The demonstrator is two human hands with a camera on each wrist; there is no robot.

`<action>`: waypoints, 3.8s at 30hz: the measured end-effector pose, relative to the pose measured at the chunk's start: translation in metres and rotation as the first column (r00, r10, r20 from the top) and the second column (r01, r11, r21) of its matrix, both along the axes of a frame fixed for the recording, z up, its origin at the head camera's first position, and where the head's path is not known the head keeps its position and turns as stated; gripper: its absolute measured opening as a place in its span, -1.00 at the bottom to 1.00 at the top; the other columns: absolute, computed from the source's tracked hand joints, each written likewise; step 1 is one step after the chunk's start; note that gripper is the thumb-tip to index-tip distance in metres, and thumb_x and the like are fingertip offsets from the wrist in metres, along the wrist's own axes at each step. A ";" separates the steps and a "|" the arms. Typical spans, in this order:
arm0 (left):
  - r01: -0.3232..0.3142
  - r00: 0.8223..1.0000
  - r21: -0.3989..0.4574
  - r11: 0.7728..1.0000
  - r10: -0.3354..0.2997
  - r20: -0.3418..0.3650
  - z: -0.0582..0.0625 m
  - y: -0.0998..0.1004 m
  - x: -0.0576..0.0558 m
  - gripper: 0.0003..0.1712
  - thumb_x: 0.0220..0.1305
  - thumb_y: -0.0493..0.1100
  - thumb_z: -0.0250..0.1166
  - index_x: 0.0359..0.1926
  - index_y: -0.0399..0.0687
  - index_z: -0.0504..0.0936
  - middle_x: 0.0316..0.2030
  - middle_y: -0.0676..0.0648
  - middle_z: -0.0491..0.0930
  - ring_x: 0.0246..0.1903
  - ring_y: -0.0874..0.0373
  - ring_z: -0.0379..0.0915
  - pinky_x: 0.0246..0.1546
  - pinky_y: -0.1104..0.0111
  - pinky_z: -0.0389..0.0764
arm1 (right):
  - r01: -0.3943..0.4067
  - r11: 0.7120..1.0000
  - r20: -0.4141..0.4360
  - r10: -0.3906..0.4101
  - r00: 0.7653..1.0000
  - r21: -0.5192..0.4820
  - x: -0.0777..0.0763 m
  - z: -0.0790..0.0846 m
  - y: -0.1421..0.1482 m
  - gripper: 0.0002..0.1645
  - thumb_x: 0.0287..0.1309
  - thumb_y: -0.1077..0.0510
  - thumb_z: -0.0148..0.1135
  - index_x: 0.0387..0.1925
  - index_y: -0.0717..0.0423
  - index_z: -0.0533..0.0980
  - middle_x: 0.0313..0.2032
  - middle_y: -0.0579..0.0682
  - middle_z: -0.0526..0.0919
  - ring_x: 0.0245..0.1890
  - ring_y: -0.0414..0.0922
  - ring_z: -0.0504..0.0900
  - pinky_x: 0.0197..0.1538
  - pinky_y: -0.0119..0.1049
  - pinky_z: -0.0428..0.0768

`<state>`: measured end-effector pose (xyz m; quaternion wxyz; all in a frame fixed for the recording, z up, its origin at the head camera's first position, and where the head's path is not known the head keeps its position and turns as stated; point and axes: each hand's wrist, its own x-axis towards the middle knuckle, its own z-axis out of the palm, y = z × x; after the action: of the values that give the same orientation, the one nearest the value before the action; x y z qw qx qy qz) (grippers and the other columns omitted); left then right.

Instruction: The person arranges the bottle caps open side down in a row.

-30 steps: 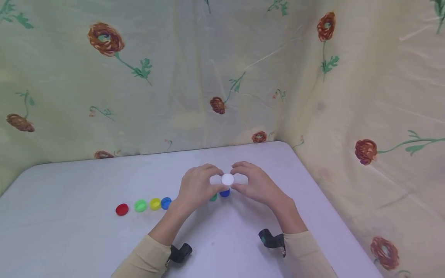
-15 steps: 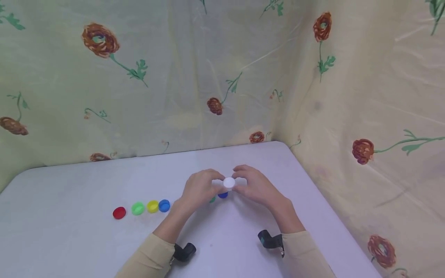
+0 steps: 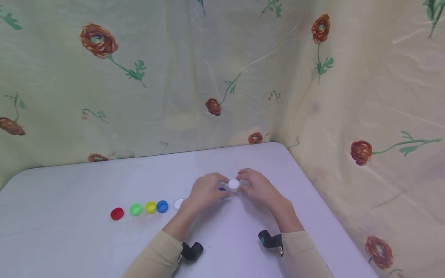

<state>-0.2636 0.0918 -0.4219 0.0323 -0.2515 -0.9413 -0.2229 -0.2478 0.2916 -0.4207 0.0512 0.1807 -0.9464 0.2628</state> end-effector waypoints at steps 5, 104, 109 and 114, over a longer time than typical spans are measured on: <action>0.006 0.998 -0.004 1.000 -0.005 0.067 0.000 0.001 0.002 -0.53 0.11 0.08 0.49 0.04 0.07 0.73 0.03 0.01 0.71 0.06 0.02 0.60 0.04 0.02 0.56 | -0.006 1.000 0.035 0.005 0.999 0.008 -0.002 -0.005 0.003 -0.71 0.20 0.27 0.27 -0.03 0.25 0.62 0.20 0.27 0.57 0.29 0.27 0.46 0.34 0.21 0.36; -0.081 0.993 -0.063 0.995 0.075 -0.086 0.016 -0.026 0.012 -0.64 0.26 0.02 0.38 0.06 0.11 0.71 0.06 0.04 0.70 0.07 0.05 0.60 0.18 0.03 0.48 | 0.034 0.995 0.090 -0.026 0.996 -0.089 -0.003 0.007 -0.042 -0.75 0.20 0.07 0.34 -0.09 0.02 0.64 0.31 0.10 0.50 0.41 0.19 0.35 0.40 0.20 0.31; -0.077 0.994 -0.067 0.995 0.072 -0.082 0.018 -0.027 0.011 -0.62 0.24 0.04 0.40 0.07 0.14 0.70 0.07 0.04 0.69 0.10 0.04 0.59 0.24 -0.02 0.45 | 0.044 0.993 0.104 -0.032 0.994 -0.113 -0.004 0.007 -0.042 -0.82 0.20 0.02 0.35 -0.18 -0.04 0.63 0.31 0.07 0.50 0.42 0.20 0.34 0.40 0.24 0.29; -0.072 0.992 -0.079 0.994 0.064 -0.106 0.018 -0.027 0.011 -0.62 0.22 0.09 0.41 0.05 0.16 0.72 0.05 0.05 0.70 0.08 0.05 0.60 0.21 -0.01 0.46 | 0.044 0.990 0.109 -0.030 0.994 -0.133 -0.005 0.007 -0.041 -0.87 0.21 -0.01 0.33 -0.30 -0.07 0.62 0.31 0.07 0.51 0.41 0.21 0.35 0.40 0.26 0.29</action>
<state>-0.2529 0.0644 -0.4036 0.0780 -0.2317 -0.9548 -0.1692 -0.2523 0.2501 -0.4140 0.0176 0.1449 -0.9309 0.3347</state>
